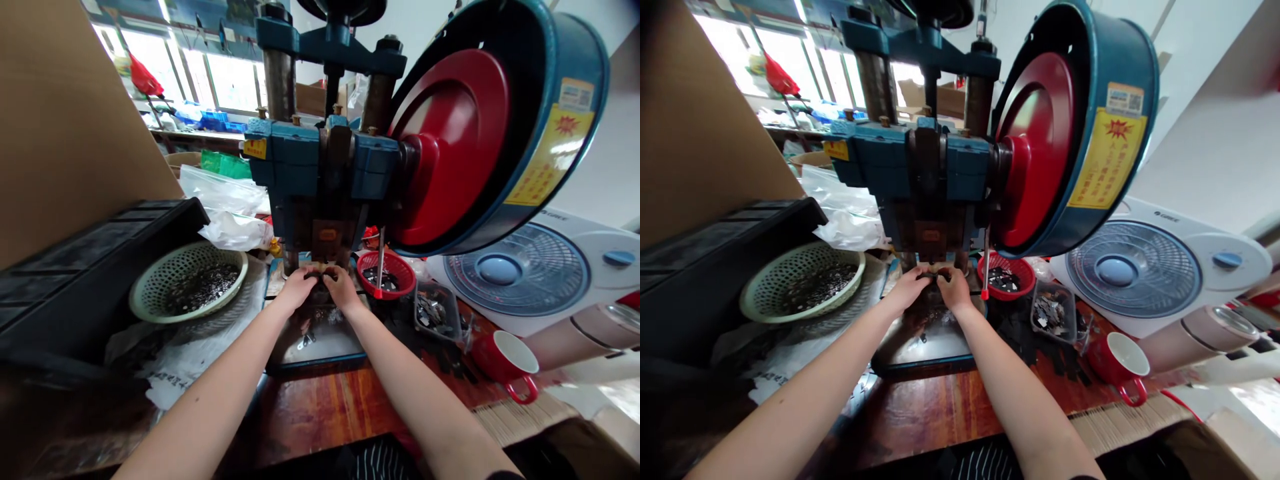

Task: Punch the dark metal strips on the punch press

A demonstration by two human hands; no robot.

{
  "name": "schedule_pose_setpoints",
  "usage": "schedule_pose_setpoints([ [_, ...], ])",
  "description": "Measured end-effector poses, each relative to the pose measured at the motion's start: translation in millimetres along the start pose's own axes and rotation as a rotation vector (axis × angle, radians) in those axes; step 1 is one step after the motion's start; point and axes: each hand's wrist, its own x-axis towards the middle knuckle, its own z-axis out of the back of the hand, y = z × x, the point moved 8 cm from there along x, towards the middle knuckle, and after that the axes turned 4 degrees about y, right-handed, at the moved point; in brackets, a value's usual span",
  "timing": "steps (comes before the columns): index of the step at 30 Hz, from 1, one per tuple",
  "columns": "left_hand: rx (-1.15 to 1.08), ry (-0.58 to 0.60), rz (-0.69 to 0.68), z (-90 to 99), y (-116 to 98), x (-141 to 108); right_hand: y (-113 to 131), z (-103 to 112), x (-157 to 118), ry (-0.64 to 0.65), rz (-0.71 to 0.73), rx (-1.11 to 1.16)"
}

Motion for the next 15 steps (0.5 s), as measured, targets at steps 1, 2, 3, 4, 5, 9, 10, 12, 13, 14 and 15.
schedule_pose_setpoints([
  [1, 0.0, 0.01, -0.004, 0.0, -1.0, -0.3, -0.4, 0.1, -0.4, -0.004, -0.001, -0.003],
  [2, 0.001, 0.018, -0.009, 0.1, -1.8, -0.3, -0.4, 0.0, -0.7, -0.006, 0.0, -0.005],
  [3, 0.004, 0.023, -0.015, 0.5, -2.4, -0.2, 0.0, -0.1, -1.0, -0.006, 0.002, -0.008],
  [4, 0.01, 0.022, -0.021, 1.1, -2.8, 0.2, 1.0, -0.2, -1.2, -0.006, 0.006, -0.011],
  [5, 0.017, 0.014, -0.028, 1.9, -3.0, 0.7, 2.4, -0.3, -1.3, -0.005, 0.013, -0.016],
  [9, 0.053, -0.024, -0.057, 2.8, -3.2, 3.2, 11.1, -0.3, -1.0, -0.007, 0.047, -0.05],
  [10, 0.062, -0.026, -0.064, 2.3, -3.5, 4.1, 13.2, 0.1, -0.9, -0.013, 0.052, -0.063],
  [12, 0.079, -0.034, -0.078, 3.0, -4.9, 5.1, 16.3, 1.9, -1.4, -0.028, 0.055, -0.088],
  [13, 0.088, -0.046, -0.085, 5.2, -5.9, 4.5, 17.3, 3.6, -2.6, -0.035, 0.052, -0.098],
  [14, 0.1, -0.066, -0.09, 8.8, -6.8, 2.3, 17.8, 6.4, -5.0, -0.045, 0.046, -0.105],
  [15, 0.113, -0.092, -0.092, 13.9, -7.5, -2.0, 17.6, 10.7, -9.1, -0.059, 0.035, -0.109],
])
